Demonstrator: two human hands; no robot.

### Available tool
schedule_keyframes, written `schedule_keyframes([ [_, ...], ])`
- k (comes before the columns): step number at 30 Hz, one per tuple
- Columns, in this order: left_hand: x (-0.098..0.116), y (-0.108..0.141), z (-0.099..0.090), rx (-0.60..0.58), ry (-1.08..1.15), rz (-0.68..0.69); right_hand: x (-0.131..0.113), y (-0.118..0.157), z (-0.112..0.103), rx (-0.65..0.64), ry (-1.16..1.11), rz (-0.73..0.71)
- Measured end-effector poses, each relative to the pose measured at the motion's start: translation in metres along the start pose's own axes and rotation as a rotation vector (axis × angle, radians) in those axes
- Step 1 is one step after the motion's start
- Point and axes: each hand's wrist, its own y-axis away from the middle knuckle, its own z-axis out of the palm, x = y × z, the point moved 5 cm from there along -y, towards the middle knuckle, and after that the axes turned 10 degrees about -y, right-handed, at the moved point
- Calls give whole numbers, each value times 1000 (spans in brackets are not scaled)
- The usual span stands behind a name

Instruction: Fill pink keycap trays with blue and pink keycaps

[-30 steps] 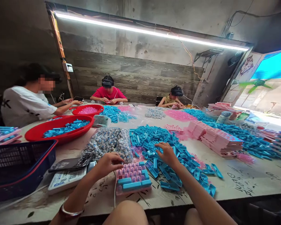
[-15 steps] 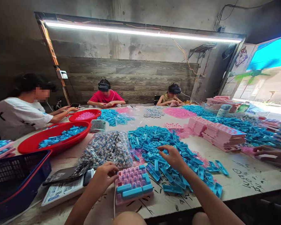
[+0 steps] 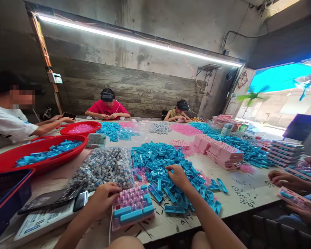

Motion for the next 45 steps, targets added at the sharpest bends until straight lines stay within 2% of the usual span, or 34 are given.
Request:
schedule_keyframes([
  [6, -7, -12, -3, -146, -103, 19, -16, -8, 16, -51, 103, -51],
  [13, -14, -18, 0, -185, -93, 93, -20, -16, 38, -73, 143, -43],
  [16, -8, -17, 0, -206, -85, 135, -18, -16, 38, -68, 151, -39],
  [22, -6, -16, -1, -174, -43, 132, -22, -14, 28, -18, 146, -27],
  [27, -12, -19, 4, -199, -32, 165, -30, -12, 22, 52, -20, -33],
  [31, -16, -20, 8, -199, -7, 210, -41, -9, 27, 51, -108, -53],
  [38, -26, -20, 21, -162, -67, 323, -73, 6, 59, -126, -750, 24],
  [42, -26, -19, 23, -165, -103, 339, -89, 16, 67, -238, -833, 113],
  [45, -21, -17, 20, -169, -99, 319, -102, 24, 67, -292, -792, 121],
])
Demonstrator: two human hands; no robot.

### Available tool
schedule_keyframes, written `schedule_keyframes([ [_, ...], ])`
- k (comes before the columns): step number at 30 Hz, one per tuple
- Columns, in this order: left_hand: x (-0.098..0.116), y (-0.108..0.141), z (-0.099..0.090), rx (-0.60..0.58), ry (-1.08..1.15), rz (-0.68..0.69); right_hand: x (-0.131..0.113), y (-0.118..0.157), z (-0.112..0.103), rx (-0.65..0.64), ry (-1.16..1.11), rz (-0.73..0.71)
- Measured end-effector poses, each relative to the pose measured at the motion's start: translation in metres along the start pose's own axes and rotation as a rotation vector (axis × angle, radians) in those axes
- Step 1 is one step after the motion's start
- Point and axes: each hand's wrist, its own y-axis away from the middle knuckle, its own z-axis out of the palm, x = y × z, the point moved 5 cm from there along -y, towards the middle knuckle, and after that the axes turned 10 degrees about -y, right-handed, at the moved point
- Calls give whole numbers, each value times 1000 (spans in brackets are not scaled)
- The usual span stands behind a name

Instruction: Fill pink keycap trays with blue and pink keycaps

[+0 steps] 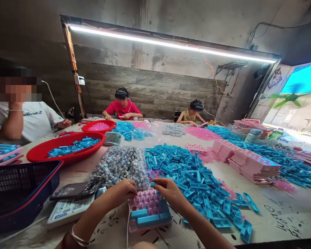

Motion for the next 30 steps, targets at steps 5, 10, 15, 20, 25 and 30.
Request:
schedule_keyframes([
  [5, 7, -1, -7, 9, -8, -61, -17, 13, 21, -42, 265, -83],
  [10, 11, 1, -13, 16, 16, -130, -24, 19, 34, -127, 432, -217],
  [15, 12, 3, -19, 50, 46, -150, -19, 18, 31, -118, 545, -236],
  [20, 11, 5, -21, 85, 68, -118, -19, 18, 29, -130, 567, -298],
  [25, 11, 8, -24, 96, 121, -172, -26, 14, 35, -105, 516, -401],
  [30, 12, 12, -26, 83, 179, -208, -30, 9, 54, -130, 437, -516],
])
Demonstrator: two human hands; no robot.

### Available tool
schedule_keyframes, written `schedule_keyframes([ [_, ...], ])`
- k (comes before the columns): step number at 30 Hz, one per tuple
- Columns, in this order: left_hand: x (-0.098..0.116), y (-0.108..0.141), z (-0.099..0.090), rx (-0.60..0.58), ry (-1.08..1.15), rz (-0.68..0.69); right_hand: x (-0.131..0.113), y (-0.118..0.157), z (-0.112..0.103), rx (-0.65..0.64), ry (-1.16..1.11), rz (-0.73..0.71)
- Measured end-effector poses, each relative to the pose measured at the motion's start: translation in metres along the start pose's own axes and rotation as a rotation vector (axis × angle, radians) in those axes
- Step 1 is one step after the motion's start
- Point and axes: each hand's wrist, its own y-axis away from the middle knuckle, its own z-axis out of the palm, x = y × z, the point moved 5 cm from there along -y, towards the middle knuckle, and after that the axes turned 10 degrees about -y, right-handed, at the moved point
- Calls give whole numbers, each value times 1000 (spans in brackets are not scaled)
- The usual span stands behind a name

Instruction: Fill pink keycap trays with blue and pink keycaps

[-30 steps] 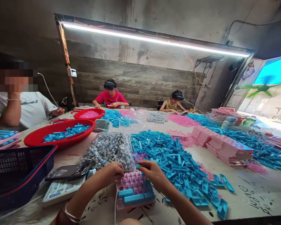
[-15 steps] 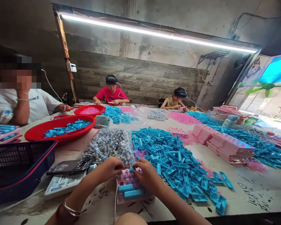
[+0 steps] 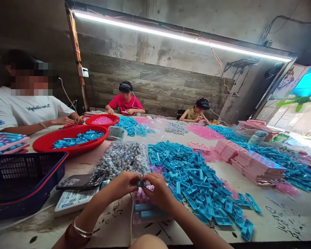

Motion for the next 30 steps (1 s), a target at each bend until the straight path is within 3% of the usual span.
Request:
schedule_keyframes([
  [15, 0, -2, 2, -83, -157, 70, -1, -2, 14, -118, 11, 39],
  [30, -12, -3, 8, -63, -66, 10, -10, 3, 18, -190, 101, -28],
])
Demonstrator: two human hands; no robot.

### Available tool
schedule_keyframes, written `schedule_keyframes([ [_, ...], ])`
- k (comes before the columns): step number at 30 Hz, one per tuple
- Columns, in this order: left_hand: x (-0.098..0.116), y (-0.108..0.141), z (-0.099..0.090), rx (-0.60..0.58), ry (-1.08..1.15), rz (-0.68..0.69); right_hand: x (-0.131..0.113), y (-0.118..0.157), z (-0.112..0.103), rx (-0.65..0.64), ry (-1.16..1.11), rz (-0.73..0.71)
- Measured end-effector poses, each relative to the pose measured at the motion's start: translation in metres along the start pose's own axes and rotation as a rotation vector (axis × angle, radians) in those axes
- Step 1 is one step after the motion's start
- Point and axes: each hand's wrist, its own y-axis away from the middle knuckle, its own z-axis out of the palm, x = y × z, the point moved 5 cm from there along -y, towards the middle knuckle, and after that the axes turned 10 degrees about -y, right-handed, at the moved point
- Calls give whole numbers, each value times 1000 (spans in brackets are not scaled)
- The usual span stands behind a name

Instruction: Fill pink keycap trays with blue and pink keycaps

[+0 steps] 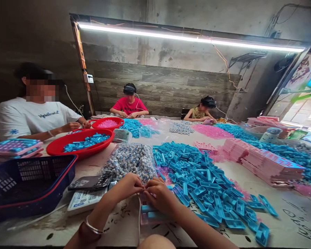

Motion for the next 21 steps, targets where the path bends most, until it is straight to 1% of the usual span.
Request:
schedule_keyframes([
  [5, -3, -2, 2, -23, 46, -25, 2, 1, 2, -6, -1, -9],
  [12, -3, 0, 5, -4, 6, -75, 2, 1, 6, -21, 31, -11],
  [21, -3, -1, 5, -42, -32, -118, -3, 0, 0, -36, -3, 29],
])
